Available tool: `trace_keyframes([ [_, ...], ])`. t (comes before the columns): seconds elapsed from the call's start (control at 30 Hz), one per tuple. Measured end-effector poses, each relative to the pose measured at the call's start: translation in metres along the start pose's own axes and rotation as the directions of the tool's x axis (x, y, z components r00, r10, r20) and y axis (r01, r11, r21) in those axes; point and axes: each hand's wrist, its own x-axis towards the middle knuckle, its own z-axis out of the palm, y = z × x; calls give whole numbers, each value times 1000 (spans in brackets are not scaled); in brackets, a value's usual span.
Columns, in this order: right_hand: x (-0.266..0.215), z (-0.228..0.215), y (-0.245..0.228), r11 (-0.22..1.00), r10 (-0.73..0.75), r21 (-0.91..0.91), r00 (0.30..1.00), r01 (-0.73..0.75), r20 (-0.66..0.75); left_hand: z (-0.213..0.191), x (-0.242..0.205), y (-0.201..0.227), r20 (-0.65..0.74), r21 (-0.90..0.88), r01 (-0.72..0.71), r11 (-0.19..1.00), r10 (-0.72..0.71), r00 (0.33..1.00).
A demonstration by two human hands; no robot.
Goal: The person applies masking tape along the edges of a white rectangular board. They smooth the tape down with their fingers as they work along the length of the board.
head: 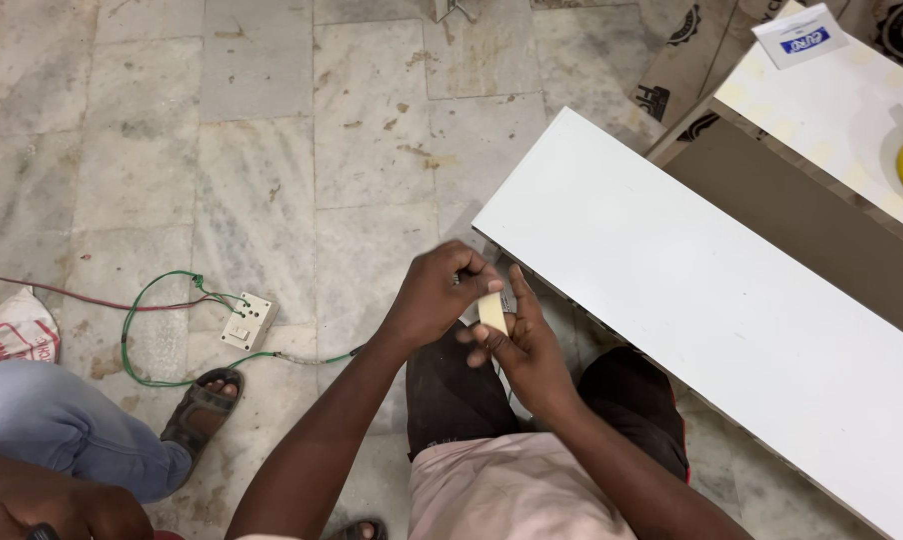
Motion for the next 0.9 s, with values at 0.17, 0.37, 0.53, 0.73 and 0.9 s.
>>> trace_keyframes([
  [0.17,25,26,21,964,88,262,980,-38,-180,-10,40,6,-9,384,-50,922,58,998],
  [0.37,37,50,19,931,259,316,939,-181,-226,-31,95,12,156,479,-237,845,184,970],
  [0.53,56,51,10,923,281,337,924,-186,-260,-29,113,11,205,474,-210,855,124,971],
  [0.73,65,54,9,912,322,343,909,-224,-265,-29,118,3,232,451,-225,864,130,964],
  [0.9,70,51,13,904,314,372,917,-209,-248,-27,118,-2,250,427,-217,878,115,961],
])
